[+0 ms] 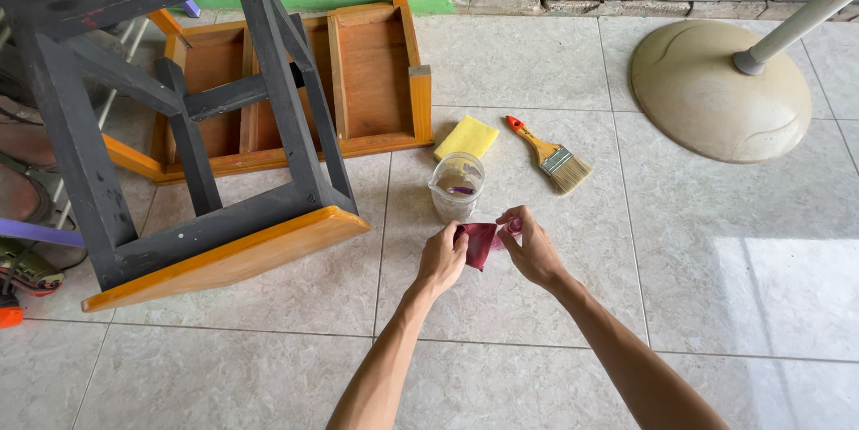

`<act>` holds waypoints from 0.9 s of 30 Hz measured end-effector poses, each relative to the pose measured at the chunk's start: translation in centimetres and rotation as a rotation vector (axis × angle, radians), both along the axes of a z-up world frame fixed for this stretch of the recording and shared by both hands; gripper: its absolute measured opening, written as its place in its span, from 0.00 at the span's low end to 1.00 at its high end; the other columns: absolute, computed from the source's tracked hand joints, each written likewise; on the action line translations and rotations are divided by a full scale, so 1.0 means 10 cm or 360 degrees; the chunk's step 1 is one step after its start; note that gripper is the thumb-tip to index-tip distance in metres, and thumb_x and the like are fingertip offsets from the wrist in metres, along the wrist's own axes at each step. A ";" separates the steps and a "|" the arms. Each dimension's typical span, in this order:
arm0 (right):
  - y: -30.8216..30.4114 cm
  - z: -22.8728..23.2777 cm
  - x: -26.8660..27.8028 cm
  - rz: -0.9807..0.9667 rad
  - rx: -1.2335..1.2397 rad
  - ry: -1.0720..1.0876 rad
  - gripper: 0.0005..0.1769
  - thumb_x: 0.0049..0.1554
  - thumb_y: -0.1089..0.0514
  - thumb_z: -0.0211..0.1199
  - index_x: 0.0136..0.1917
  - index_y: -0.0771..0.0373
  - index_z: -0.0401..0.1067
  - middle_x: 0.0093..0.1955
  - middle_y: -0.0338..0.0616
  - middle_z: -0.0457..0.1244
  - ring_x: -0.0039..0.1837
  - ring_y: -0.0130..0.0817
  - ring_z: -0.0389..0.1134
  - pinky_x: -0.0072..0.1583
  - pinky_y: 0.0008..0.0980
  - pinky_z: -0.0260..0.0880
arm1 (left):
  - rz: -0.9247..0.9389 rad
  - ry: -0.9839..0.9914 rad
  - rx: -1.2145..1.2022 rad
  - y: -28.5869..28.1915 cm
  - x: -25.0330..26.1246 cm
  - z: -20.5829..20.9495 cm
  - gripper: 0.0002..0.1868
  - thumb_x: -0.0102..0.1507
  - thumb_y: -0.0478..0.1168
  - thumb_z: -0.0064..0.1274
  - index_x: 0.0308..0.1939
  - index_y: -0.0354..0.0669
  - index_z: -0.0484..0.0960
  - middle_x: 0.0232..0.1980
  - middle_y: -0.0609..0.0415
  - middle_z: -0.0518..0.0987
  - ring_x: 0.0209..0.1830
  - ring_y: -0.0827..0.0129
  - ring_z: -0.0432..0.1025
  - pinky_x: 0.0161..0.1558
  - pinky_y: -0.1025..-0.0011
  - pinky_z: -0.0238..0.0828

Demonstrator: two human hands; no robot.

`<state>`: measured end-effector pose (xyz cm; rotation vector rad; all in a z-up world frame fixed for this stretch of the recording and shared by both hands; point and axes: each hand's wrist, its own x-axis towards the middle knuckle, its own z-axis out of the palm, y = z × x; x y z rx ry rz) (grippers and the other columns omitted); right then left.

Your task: The person sands the black-painted frame of an overturned wooden chair using a red sanding block. They systematically rub the sandpaper along the legs and crossbars of the chair frame to smooth the surface.

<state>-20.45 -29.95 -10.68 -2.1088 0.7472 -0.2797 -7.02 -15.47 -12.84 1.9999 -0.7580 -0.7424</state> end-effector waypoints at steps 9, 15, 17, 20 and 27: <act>-0.04 0.00 -0.09 0.0107 -0.0037 -0.0134 0.25 0.56 0.57 0.66 0.62 0.65 0.62 0.58 0.50 0.68 0.57 0.39 0.71 0.58 0.41 0.73 | 0.0001 -0.0129 -0.0115 -0.12 -0.07 0.04 0.15 0.70 0.43 0.44 0.54 0.37 0.77 0.47 0.38 0.84 0.48 0.46 0.79 0.49 0.56 0.75; -0.02 0.36 -0.13 0.0214 -0.0308 -0.0351 0.24 0.54 0.59 0.66 0.62 0.66 0.65 0.62 0.53 0.65 0.61 0.44 0.69 0.61 0.44 0.70 | -0.0066 -0.0128 -0.0121 0.13 -0.11 0.43 0.15 0.69 0.43 0.47 0.55 0.37 0.77 0.45 0.39 0.84 0.46 0.48 0.80 0.46 0.57 0.75; 0.06 0.57 -0.13 0.0236 -0.0397 -0.0308 0.22 0.54 0.60 0.64 0.61 0.64 0.67 0.61 0.53 0.65 0.62 0.47 0.69 0.61 0.45 0.70 | -0.0091 -0.0092 -0.0208 0.29 -0.10 0.63 0.15 0.68 0.42 0.48 0.54 0.37 0.78 0.44 0.40 0.84 0.44 0.51 0.80 0.45 0.59 0.75; 0.29 0.87 -0.03 0.0281 -0.0448 -0.0271 0.22 0.52 0.61 0.61 0.61 0.62 0.69 0.59 0.53 0.65 0.60 0.48 0.69 0.60 0.45 0.71 | -0.0152 -0.0039 -0.0284 0.54 -0.03 0.91 0.15 0.67 0.42 0.49 0.54 0.37 0.79 0.42 0.42 0.85 0.42 0.55 0.81 0.44 0.61 0.75; 0.76 1.24 0.25 0.0684 0.0253 -0.0190 0.28 0.56 0.55 0.62 0.66 0.66 0.63 0.63 0.52 0.66 0.63 0.38 0.69 0.66 0.39 0.64 | -0.0131 -0.0015 -0.0508 1.12 0.15 1.33 0.13 0.69 0.41 0.48 0.52 0.37 0.80 0.40 0.48 0.83 0.39 0.65 0.77 0.43 0.65 0.73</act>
